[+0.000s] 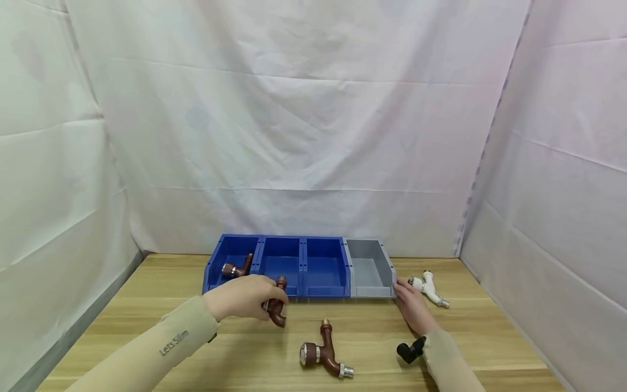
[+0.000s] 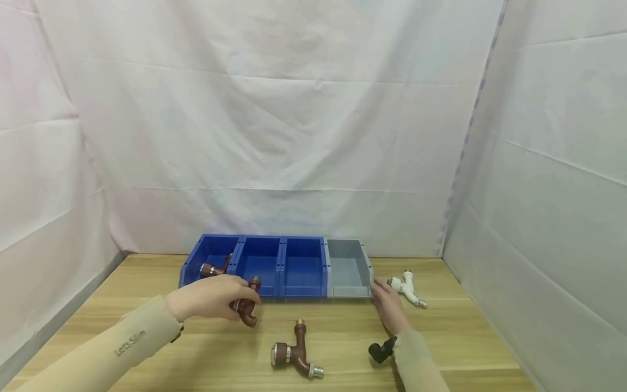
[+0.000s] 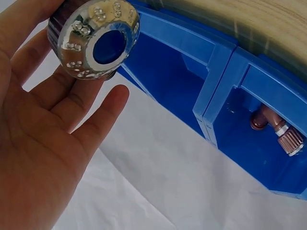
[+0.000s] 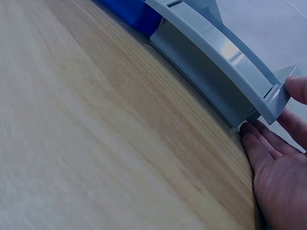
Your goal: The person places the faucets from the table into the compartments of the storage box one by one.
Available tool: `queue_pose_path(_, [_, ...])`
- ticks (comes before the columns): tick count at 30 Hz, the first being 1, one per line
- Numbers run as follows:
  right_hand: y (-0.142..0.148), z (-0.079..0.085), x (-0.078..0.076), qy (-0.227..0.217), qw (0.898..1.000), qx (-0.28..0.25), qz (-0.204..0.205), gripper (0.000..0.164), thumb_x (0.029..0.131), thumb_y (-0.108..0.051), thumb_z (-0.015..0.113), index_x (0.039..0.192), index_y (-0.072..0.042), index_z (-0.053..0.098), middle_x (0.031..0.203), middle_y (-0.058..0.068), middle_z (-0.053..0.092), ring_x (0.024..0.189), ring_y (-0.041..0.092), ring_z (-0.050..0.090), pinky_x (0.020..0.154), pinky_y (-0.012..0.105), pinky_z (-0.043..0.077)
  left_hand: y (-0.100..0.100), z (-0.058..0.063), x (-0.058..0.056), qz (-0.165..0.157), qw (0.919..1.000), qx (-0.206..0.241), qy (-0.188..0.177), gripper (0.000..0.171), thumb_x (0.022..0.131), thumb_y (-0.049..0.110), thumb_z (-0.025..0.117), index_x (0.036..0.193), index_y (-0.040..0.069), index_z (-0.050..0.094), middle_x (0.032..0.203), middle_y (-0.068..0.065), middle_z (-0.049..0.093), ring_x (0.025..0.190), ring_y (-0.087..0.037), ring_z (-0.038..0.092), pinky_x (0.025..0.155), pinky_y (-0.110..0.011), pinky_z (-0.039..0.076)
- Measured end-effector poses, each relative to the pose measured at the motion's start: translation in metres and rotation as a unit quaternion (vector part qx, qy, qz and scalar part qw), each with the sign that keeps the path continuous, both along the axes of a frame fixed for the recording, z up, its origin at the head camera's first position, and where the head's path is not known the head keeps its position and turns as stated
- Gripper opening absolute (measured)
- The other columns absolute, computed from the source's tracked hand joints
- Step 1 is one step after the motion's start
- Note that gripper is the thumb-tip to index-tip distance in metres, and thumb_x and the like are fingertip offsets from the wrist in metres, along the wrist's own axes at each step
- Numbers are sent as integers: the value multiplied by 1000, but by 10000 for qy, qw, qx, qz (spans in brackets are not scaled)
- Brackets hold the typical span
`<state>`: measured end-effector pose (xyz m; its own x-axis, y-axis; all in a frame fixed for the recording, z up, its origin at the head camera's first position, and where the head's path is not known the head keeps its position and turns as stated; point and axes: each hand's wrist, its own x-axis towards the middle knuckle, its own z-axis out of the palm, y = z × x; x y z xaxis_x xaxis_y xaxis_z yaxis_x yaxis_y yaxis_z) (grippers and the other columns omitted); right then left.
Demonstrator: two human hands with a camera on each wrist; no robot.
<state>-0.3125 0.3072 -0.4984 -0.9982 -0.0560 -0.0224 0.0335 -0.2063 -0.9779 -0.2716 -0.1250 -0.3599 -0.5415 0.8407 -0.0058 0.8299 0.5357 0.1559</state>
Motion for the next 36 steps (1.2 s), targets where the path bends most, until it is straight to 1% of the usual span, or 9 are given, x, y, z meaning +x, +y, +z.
queue_pose_path(5, [0,0,1,0,9999,-105,13,62,105,-15,42,152,8,8,158,23,7,144,31,14,114,39,17,0,1,-1,-28,10000,14,-53,32,80,10,77,105,29,68,84,17,56,73,-3,49,68,-22,46])
queue_pose_path(10, [-1,-6,7,35,10000,19,15,61,104,-13,41,150,11,8,158,26,4,144,34,11,114,40,17,-2,-5,3,-14,10000,33,-49,35,78,8,77,106,28,69,85,17,58,72,-1,48,68,-22,46])
queue_pose_path(14, [0,-11,9,326,9991,248,108,68,103,-21,48,149,13,12,156,28,6,142,35,14,112,36,25,-3,-7,3,-40,10000,44,14,36,78,8,77,107,28,69,88,16,60,74,-1,50,70,-23,48])
queue_pose_path(15, [1,-12,9,461,9987,193,138,67,103,-21,49,148,14,14,156,29,8,142,33,18,111,34,29,-3,-7,2,-49,10000,39,44,35,79,9,77,107,28,69,88,16,60,74,-1,51,70,-23,48])
queue_pose_path(19, [3,-10,6,598,9979,206,155,67,103,-22,49,148,14,16,155,29,11,140,29,23,104,25,36,-2,-2,-1,-52,9999,19,118,29,82,14,76,107,27,69,88,16,60,77,-2,52,69,-23,48])
queue_pose_path(22, [3,-4,3,391,9991,155,50,66,103,-20,48,150,11,14,156,25,11,141,30,19,107,27,33,0,2,-3,-42,9999,14,133,29,82,12,76,106,26,69,86,15,59,74,-2,51,68,-23,47])
queue_pose_path(26, [2,3,0,128,9999,-8,-42,58,104,-12,41,151,9,13,157,21,12,143,31,14,112,33,25,0,6,-4,18,9999,-23,141,33,79,7,76,107,24,69,86,14,59,74,-2,50,68,-21,46])
queue_pose_path(29, [1,5,0,69,10000,-1,-14,56,105,-9,37,151,9,10,158,22,9,144,31,13,113,35,23,-1,5,-5,72,9999,-17,89,35,79,7,76,109,23,70,89,13,61,75,-2,51,70,-22,48])
queue_pose_path(36, [0,2,2,47,10000,-22,36,57,106,-10,36,151,9,7,159,21,4,145,30,10,115,40,16,-1,2,-5,92,10000,2,28,37,80,11,77,115,21,70,99,9,65,85,-4,58,76,-26,51])
